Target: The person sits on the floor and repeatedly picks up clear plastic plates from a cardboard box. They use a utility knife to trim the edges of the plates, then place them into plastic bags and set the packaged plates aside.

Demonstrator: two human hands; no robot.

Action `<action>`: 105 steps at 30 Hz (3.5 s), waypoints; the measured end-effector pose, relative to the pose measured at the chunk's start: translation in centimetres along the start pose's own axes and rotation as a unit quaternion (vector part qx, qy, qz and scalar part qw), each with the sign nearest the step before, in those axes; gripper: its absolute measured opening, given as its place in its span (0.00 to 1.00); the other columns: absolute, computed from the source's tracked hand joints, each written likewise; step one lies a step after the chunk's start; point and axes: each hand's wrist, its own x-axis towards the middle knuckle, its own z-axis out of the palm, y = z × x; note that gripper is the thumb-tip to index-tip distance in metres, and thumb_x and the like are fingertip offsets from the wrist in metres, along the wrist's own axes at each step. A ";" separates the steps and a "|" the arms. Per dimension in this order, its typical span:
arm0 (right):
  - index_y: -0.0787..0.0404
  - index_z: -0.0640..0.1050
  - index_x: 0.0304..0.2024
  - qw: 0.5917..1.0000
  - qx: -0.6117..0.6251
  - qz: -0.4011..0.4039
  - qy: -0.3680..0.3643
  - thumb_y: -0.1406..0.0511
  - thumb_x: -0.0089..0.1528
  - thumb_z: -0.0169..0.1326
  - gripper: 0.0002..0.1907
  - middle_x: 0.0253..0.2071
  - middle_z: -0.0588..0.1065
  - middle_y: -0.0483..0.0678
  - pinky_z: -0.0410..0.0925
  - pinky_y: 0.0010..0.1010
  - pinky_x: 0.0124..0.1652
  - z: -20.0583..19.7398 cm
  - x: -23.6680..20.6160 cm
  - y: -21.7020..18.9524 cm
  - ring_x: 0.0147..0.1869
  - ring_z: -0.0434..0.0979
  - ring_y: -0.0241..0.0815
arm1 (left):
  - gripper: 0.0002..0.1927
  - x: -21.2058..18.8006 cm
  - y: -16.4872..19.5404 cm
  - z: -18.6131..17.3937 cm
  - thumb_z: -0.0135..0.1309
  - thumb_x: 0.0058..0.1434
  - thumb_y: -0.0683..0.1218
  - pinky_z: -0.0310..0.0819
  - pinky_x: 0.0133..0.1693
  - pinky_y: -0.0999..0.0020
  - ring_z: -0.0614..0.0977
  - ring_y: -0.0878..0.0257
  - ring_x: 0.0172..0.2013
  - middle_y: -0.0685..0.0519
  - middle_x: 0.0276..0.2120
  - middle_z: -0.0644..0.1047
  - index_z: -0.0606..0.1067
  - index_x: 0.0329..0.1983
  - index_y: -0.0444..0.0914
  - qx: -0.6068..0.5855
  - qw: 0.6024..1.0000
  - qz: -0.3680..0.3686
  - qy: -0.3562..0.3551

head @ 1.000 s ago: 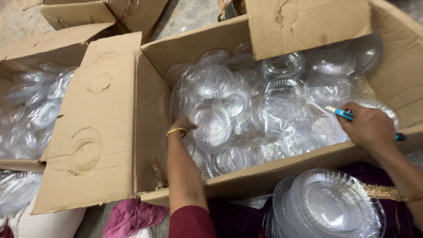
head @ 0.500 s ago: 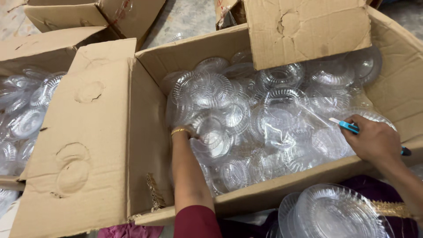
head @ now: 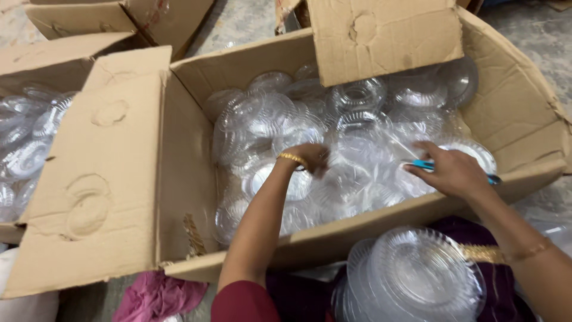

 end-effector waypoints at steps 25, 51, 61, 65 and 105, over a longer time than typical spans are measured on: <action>0.62 0.77 0.57 0.923 0.380 -0.062 -0.004 0.63 0.67 0.54 0.18 0.36 0.82 0.46 0.70 0.26 0.37 -1.8 0.6 -0.3 0.35 0.74 0.32 | 0.66 -2.5 0.9 2.6 0.73 0.44 0.59 0.72 0.63 0.43 0.64 0.27 0.68 0.37 0.79 0.44 0.45 0.81 0.51 -0.058 0.911 -0.369 0.175; 0.63 0.78 0.56 0.725 0.631 0.034 0.276 0.63 0.69 0.60 0.15 0.37 0.80 0.43 0.63 0.18 0.29 -2.8 0.6 0.1 0.34 0.77 0.26 | 0.08 -13.3 6.4 -2.2 0.41 0.70 0.36 0.83 0.36 0.67 0.86 0.56 0.38 0.40 0.43 0.83 0.66 0.51 0.35 -0.518 0.775 0.010 0.361; 0.58 0.78 0.47 0.525 0.806 -0.002 0.274 0.62 0.68 0.63 0.09 0.32 0.76 0.43 0.60 0.23 0.24 -2.4 -3.7 3.1 0.25 0.70 0.32 | 0.10 -26.4 12.8 3.1 0.42 0.70 0.37 0.82 0.36 0.70 0.86 0.58 0.39 0.41 0.44 0.83 0.66 0.54 0.34 -0.494 0.776 0.055 0.388; 0.59 0.78 0.47 0.603 0.777 -0.035 0.176 0.60 0.69 0.62 0.11 0.36 0.77 0.44 0.59 0.20 0.26 -2.2 -10.1 6.8 0.32 0.73 0.33 | 0.10 -30.4 14.1 4.5 0.43 0.71 0.37 0.80 0.34 0.72 0.88 0.60 0.38 0.42 0.42 0.84 0.67 0.53 0.33 -0.464 0.798 0.033 0.382; 0.70 0.78 0.51 0.763 0.636 0.070 0.089 0.58 0.69 0.57 0.19 0.44 0.81 0.58 0.67 0.19 0.29 -2.0 -24.3 0.0 0.26 0.72 0.32 | 0.18 -43.7 16.7 17.4 0.35 0.76 0.40 0.84 0.40 0.65 0.88 0.54 0.38 0.39 0.47 0.81 0.61 0.67 0.39 -0.488 0.736 -0.115 0.455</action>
